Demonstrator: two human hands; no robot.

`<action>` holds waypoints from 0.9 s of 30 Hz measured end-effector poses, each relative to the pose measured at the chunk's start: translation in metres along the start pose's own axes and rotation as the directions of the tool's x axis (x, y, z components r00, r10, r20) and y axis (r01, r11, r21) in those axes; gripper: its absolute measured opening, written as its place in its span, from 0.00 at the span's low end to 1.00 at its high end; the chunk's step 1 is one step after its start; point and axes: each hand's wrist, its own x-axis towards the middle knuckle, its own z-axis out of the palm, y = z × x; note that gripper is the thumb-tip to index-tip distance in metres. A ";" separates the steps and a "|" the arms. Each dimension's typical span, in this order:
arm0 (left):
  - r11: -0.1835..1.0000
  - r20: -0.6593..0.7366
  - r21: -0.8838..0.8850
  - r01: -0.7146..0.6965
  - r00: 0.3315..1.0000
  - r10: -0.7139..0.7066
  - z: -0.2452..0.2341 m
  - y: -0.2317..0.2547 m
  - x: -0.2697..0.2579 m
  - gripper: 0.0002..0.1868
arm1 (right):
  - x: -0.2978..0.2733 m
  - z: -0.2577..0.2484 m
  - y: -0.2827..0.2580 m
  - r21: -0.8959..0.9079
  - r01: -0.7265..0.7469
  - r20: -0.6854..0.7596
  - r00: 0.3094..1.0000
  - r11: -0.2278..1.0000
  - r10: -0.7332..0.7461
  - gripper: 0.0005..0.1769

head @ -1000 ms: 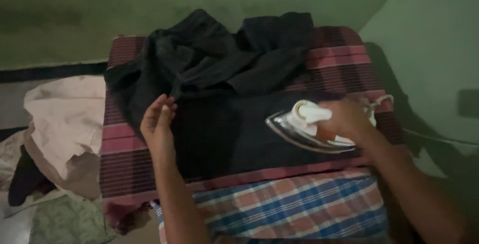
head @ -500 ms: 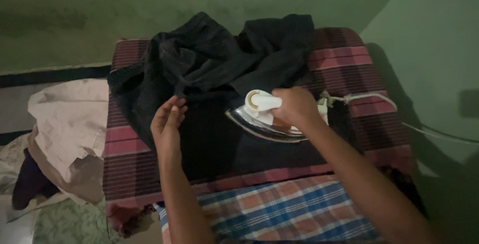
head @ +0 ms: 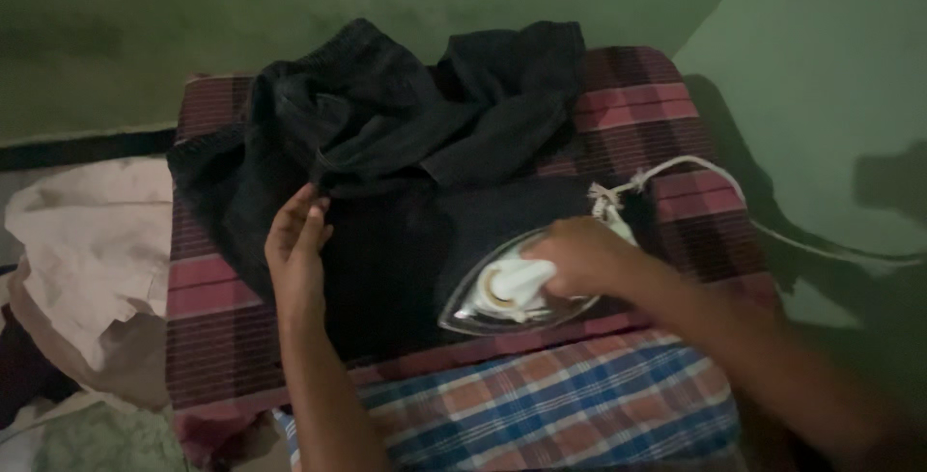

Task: The person irons a pair of black pants on a plaid-covered table. They repeatedly smooth the fabric, reposition the pants, and use a white electric iron to press different sections until the garment appears flat.

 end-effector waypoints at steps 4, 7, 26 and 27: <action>0.999 -0.002 0.042 0.004 1.000 -0.004 0.000 0.000 0.001 0.21 | -0.028 -0.002 0.046 0.030 0.050 0.092 0.994 0.998 -0.053 0.29; 0.999 0.018 0.031 -0.015 1.000 0.014 -0.001 -0.003 0.002 0.21 | -0.048 0.001 0.083 -0.130 -0.105 0.214 0.968 0.986 0.132 0.17; 0.990 0.005 0.055 -0.127 0.992 0.126 0.004 -0.021 0.001 0.18 | -0.044 0.026 0.160 0.017 -0.514 -0.624 0.665 0.858 0.411 0.08; 0.991 0.002 0.072 -0.115 0.993 0.116 0.005 -0.020 0.001 0.19 | -0.044 0.024 0.157 0.005 -0.541 -0.632 0.650 0.841 0.422 0.08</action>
